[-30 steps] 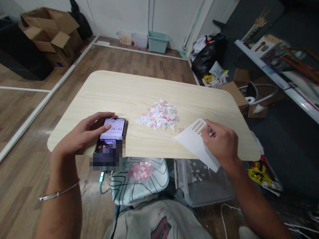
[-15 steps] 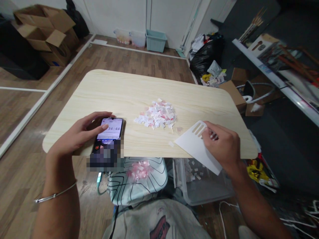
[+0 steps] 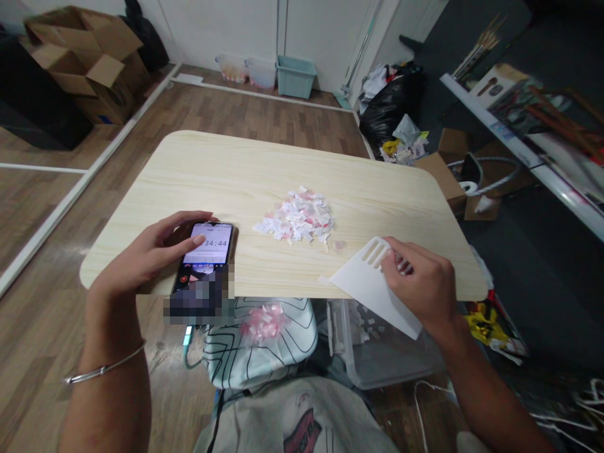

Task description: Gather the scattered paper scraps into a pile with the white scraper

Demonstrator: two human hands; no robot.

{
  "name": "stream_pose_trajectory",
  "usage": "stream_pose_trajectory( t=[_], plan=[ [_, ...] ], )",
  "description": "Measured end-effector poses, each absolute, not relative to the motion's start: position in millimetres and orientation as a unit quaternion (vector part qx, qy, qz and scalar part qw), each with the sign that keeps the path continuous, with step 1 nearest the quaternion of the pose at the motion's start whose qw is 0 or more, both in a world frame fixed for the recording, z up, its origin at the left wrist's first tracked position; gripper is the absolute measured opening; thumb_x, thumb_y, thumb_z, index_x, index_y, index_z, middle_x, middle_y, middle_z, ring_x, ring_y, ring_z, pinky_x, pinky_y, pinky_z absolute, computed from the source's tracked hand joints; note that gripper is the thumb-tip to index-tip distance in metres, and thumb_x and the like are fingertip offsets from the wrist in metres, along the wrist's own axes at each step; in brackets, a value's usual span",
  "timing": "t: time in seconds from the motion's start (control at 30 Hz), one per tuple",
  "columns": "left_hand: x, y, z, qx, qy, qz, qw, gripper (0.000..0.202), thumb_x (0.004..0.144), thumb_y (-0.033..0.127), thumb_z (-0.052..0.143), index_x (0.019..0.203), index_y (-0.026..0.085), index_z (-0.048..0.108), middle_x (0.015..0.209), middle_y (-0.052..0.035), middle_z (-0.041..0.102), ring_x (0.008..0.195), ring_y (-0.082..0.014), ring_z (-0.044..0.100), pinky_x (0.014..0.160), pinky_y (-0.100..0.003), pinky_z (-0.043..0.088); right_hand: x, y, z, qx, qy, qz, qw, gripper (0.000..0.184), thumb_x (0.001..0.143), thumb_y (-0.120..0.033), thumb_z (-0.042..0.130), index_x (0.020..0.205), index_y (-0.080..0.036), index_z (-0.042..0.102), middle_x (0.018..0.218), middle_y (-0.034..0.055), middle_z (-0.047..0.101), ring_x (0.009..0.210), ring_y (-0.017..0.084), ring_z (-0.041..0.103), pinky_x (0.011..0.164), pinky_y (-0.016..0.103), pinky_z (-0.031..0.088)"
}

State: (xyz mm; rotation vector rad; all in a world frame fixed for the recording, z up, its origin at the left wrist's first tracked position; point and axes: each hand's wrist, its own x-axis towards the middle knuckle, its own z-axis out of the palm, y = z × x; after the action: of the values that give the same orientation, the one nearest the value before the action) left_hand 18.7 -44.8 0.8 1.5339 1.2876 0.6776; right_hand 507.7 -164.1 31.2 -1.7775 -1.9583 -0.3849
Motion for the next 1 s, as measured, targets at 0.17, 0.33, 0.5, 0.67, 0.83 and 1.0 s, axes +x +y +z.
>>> stream_pose_trajectory(
  t=[0.17,0.33,0.5,0.67,0.83,1.0],
  plan=[
    [17,-44,1,0.637,0.535,0.275,0.482,0.074,0.098,0.060,0.094,0.161,0.023,0.082,0.170,-0.0191,0.084,0.151,-0.0421,0.080,0.120,-0.051,0.070,511,-166,29,-0.654,-0.708,-0.146,0.224,0.043,0.112,-0.030,0.060,0.120,-0.022,0.101,0.099,0.0128,0.096,0.078,0.028,0.086,0.070,0.037,0.057],
    [16,-44,-1,0.644,0.531,0.273,0.478,0.073,0.100,0.060,0.092,0.162,0.023,0.082,0.173,-0.0193,0.082,0.153,-0.0423,0.079,0.123,-0.053,0.069,532,-160,31,-0.680,-0.679,-0.170,0.218,0.045,0.109,-0.030,0.060,0.119,-0.018,0.102,0.093,0.0151,0.095,0.075,0.030,0.085,0.068,0.039,0.054],
    [16,-44,-2,0.644,0.529,0.277,0.478,0.070,0.102,0.062,0.092,0.159,0.024,0.082,0.169,-0.0193,0.084,0.146,-0.0412,0.081,0.119,-0.053,0.070,546,-160,30,-0.695,-0.667,-0.166,0.209,0.044,0.106,-0.032,0.061,0.116,-0.020,0.102,0.091,0.0137,0.094,0.073,0.029,0.083,0.068,0.038,0.053],
    [17,-44,-1,0.642,0.528,0.280,0.480,0.072,0.101,0.063,0.093,0.159,0.022,0.080,0.171,-0.0208,0.082,0.150,-0.0418,0.080,0.118,-0.051,0.070,552,-161,26,-0.709,-0.658,-0.157,0.201,0.042,0.104,-0.032,0.062,0.113,-0.021,0.101,0.089,0.0140,0.093,0.073,0.030,0.082,0.068,0.038,0.053],
    [18,-44,1,0.645,0.533,0.270,0.477,0.074,0.100,0.063,0.093,0.160,0.022,0.080,0.171,-0.0208,0.082,0.147,-0.0424,0.080,0.116,-0.052,0.070,561,-162,25,-0.722,-0.639,-0.171,0.204,0.040,0.103,-0.031,0.064,0.112,-0.018,0.101,0.086,0.0168,0.090,0.070,0.031,0.080,0.066,0.039,0.049],
    [17,-43,-1,0.639,0.535,0.280,0.476,0.072,0.095,0.060,0.096,0.156,0.025,0.083,0.170,-0.0194,0.083,0.156,-0.0451,0.077,0.130,-0.058,0.065,562,-164,24,-0.723,-0.634,-0.189,0.200,0.043,0.104,-0.032,0.062,0.114,-0.018,0.101,0.085,0.0166,0.090,0.068,0.031,0.078,0.065,0.039,0.046]
  ],
)
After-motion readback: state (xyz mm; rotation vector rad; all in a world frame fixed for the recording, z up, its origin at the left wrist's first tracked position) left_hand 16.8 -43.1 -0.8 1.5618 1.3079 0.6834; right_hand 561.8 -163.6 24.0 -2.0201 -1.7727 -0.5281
